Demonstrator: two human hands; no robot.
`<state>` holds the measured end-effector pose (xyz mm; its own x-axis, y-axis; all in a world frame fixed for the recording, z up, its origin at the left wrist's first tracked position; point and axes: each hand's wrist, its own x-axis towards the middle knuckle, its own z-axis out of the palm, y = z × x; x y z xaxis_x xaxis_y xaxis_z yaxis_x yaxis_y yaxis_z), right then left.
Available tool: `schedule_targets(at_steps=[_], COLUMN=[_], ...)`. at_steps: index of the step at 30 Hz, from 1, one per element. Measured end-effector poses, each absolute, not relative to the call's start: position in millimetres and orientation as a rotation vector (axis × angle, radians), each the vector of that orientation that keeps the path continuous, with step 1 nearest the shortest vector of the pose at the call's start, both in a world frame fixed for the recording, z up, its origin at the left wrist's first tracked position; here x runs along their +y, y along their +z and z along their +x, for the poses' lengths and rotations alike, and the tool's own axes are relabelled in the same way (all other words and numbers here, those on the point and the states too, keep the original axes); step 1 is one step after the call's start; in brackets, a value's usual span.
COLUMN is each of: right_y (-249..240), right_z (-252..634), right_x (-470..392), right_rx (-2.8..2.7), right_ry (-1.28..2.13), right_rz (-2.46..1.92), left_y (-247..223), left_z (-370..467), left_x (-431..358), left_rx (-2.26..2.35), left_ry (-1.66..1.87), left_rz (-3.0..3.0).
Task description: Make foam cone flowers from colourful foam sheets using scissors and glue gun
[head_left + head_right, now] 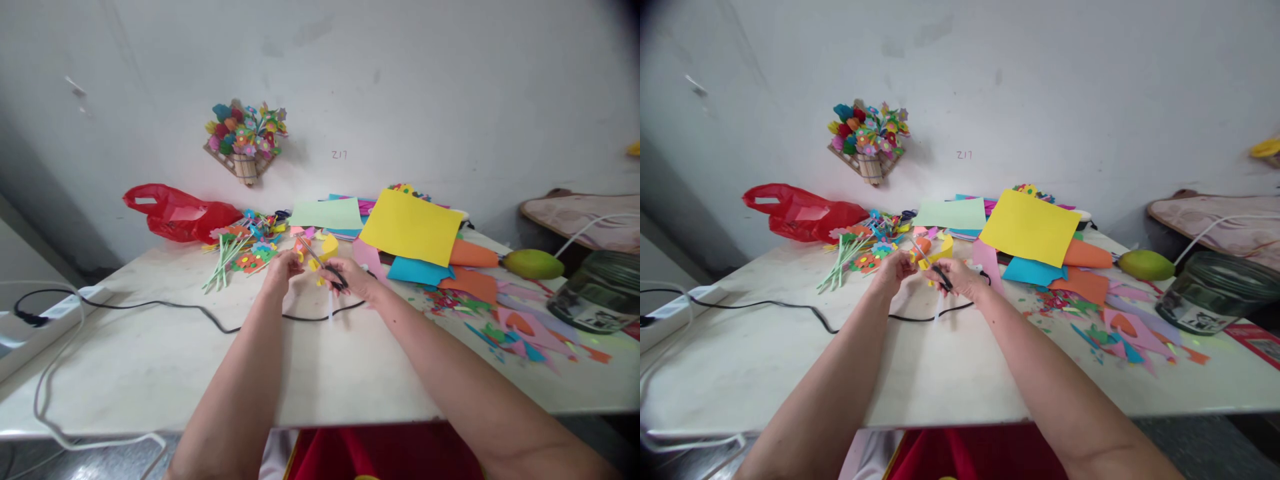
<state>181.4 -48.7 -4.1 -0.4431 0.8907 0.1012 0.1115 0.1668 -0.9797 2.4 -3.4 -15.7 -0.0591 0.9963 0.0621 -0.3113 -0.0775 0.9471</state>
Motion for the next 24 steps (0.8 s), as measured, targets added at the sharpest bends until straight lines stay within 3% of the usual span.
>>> schedule_targets(at_steps=[11, 24], right_y=[3, 24], right_z=[192, 178], right_x=[-26, -35], right_rx=[-1.629, -1.87], right_ry=[0.842, 0.133], right_rz=[-1.026, -1.686], left_y=[-21, -12], left_z=[1, -4], left_x=[0, -5], left_rx=[0.966, 0.778], left_ry=[1.455, 1.683], left_rz=[0.961, 0.856])
